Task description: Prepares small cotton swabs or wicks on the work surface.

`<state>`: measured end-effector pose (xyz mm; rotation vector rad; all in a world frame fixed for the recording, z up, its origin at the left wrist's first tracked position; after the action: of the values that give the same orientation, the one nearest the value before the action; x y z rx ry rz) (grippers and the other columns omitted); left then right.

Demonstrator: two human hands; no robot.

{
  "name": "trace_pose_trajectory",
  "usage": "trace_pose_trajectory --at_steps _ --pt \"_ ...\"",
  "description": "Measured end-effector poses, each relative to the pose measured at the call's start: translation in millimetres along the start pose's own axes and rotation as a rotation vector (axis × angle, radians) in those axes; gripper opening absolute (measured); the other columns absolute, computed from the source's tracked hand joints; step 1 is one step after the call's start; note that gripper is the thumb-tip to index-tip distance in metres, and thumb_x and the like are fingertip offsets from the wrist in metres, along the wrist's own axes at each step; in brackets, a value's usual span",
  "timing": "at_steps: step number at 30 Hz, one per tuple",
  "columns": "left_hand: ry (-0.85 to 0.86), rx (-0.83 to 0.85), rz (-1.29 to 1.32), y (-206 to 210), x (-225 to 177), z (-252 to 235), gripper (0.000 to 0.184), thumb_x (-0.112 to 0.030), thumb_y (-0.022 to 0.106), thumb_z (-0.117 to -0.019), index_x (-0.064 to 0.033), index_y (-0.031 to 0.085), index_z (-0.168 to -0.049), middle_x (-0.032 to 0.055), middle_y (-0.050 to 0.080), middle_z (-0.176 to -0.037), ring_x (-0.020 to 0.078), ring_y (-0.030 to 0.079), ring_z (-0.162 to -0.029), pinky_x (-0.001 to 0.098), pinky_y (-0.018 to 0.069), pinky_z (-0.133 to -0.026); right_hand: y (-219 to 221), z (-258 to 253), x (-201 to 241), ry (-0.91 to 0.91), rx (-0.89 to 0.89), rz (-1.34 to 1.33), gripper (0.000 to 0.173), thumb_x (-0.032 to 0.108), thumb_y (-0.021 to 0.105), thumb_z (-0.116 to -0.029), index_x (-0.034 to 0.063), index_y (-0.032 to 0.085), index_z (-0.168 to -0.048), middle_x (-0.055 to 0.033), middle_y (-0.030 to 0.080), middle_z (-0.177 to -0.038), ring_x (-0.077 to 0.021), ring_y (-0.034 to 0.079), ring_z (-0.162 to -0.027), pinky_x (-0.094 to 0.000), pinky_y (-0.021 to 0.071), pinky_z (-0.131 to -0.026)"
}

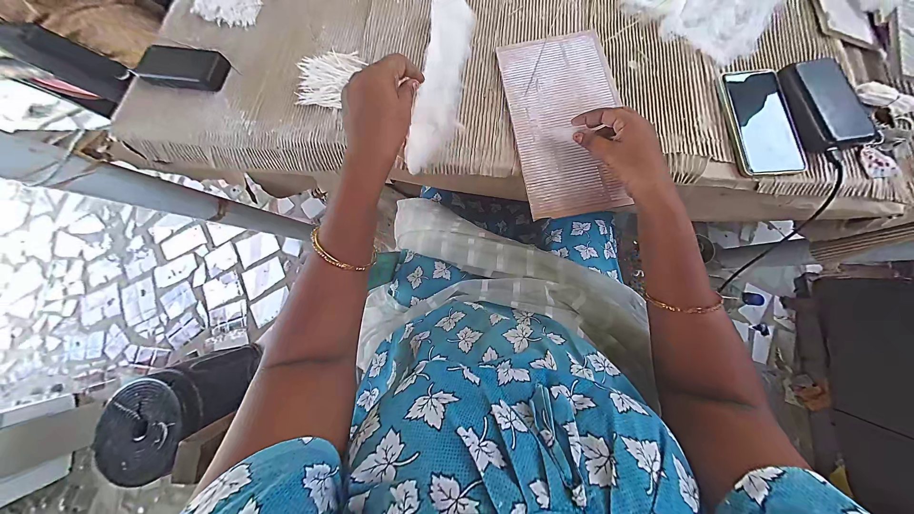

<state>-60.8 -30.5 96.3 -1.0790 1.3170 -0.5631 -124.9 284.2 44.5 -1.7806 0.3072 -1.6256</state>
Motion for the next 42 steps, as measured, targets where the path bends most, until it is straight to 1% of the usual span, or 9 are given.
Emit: trace_pose_trajectory --at_steps 4,5,13,20,24,29,32,36,42 --pt "0.228 -0.107 0.225 17.7 -30.0 10.1 0.026 -0.022 0.054 -0.107 -0.0103 0.072 -0.121 0.0048 0.073 -0.11 0.0097 0.067 -0.098 0.0299 0.0517 -0.089 -7.6 -0.7 -4.8 -0.029 0.009 -0.016 0.028 0.016 0.065 -0.1005 0.0095 0.068 -0.128 -0.0178 0.059 -0.131 -0.0205 0.063 -0.101 -0.036 0.0521 -0.088" --pt "0.29 -0.066 0.272 27.2 -42.4 14.7 0.024 -0.023 0.056 -0.1061 -0.0095 0.072 -0.119 0.0037 0.073 -0.108 0.0078 0.068 -0.095 0.0277 0.0529 -0.087 -9.2 -1.1 -4.7 -0.038 0.017 0.0 0.029 0.015 0.064 -0.1007 0.0102 0.068 -0.129 -0.0184 0.058 -0.132 -0.0212 0.063 -0.102 -0.0361 0.0524 -0.088" --pt "0.377 0.207 0.224 104.3 -94.8 24.6 0.022 -0.016 0.059 -0.1043 -0.0051 0.072 -0.118 0.0104 0.075 -0.107 0.0266 0.069 -0.105 0.0476 0.0499 -0.098 -20.7 -2.2 -11.5 -0.069 -0.039 0.116 0.024 0.019 0.06 -0.1036 0.0094 0.071 -0.123 -0.0189 0.059 -0.131 -0.0245 0.063 -0.108 -0.0391 0.0509 -0.093" --pt "0.391 0.204 0.165 112.8 -91.2 22.1 0.022 -0.013 0.061 -0.1026 -0.0042 0.072 -0.119 0.0125 0.074 -0.106 0.0301 0.067 -0.107 0.0469 0.047 -0.102 -7.9 -9.2 -18.3 -0.219 0.009 0.157 0.024 0.024 0.074 -0.0935 0.0114 0.077 -0.113 -0.0176 0.066 -0.121 -0.033 0.057 -0.12 -0.051 0.0404 -0.103" --pt "0.423 0.141 0.146 120.3 -90.7 26.8 0.019 -0.012 0.062 -0.1022 -0.0029 0.073 -0.115 0.0153 0.072 -0.105 0.033 0.066 -0.105 0.0464 0.0497 -0.097 -2.4 -8.5 -14.8 -0.201 0.011 0.202 0.022 0.027 0.074 -0.0933 0.0138 0.078 -0.11 -0.0173 0.064 -0.124 -0.038 0.054 -0.121 -0.0584 0.0396 -0.099" --pt "0.544 -0.076 0.088 130.1 -90.7 31.6 0.015 -0.012 0.062 -0.1016 -0.0009 0.073 -0.101 0.0168 0.072 -0.101 0.0352 0.067 -0.1 0.0444 0.053 -0.088 -0.6 -7.1 -16.3 -0.277 -0.089 0.222 0.017 0.02 0.068 -0.0967 0.0105 0.077 -0.107 -0.0178 0.064 -0.121 -0.0358 0.056 -0.116 -0.0513 0.0419 -0.1" --pt "0.594 -0.161 0.137 133.7 -93.1 31.3 0.014 -0.012 0.062 -0.1017 -0.0027 0.073 -0.104 0.0149 0.073 -0.102 0.0325 0.068 -0.099 0.0409 0.0524 -0.089 -2.7 -7.1 -17.7 -0.364 -0.164 0.305 0.016 0.018 0.066 -0.0978 0.0121 0.078 -0.106 -0.0167 0.065 -0.118 -0.0366 0.057 -0.114 -0.0521 0.0433 -0.098" --pt "0.54 -0.045 0.172 134.2 -97.9 25.1 0.024 -0.013 0.059 -0.1034 -0.0043 0.072 -0.121 0.0151 0.073 -0.109 0.0322 0.068 -0.102 0.0436 0.0516 -0.093 -2.9 -7.4 -20.2 -0.419 -0.169 0.378 0.014 0.016 0.064 -0.0989 0.0136 0.077 -0.105 -0.0148 0.065 -0.121 -0.0375 0.056 -0.118 -0.054 0.0426 -0.099" --pt "0.523 0.055 0.082 136.4 -101.6 20.2 0.019 -0.014 0.06 -0.1031 -0.0017 0.074 -0.106 0.017 0.071 -0.105 0.0358 0.066 -0.103 0.0496 0.0501 -0.092 -2.5 -9.0 -24.4 -0.459 -0.17 0.392 0.015 0.015 0.065 -0.0986 0.0139 0.078 -0.105 -0.0153 0.065 -0.126 -0.0388 0.055 -0.123 -0.0539 0.0434 -0.1"
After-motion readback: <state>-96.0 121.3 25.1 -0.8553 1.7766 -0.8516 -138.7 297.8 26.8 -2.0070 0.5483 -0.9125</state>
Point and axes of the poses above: each hand's wrist, its own z-axis away from the middle knuckle, its own y-axis out of the palm, x = y × z, the point moved 1 cm from there along -z, towards the middle knuckle
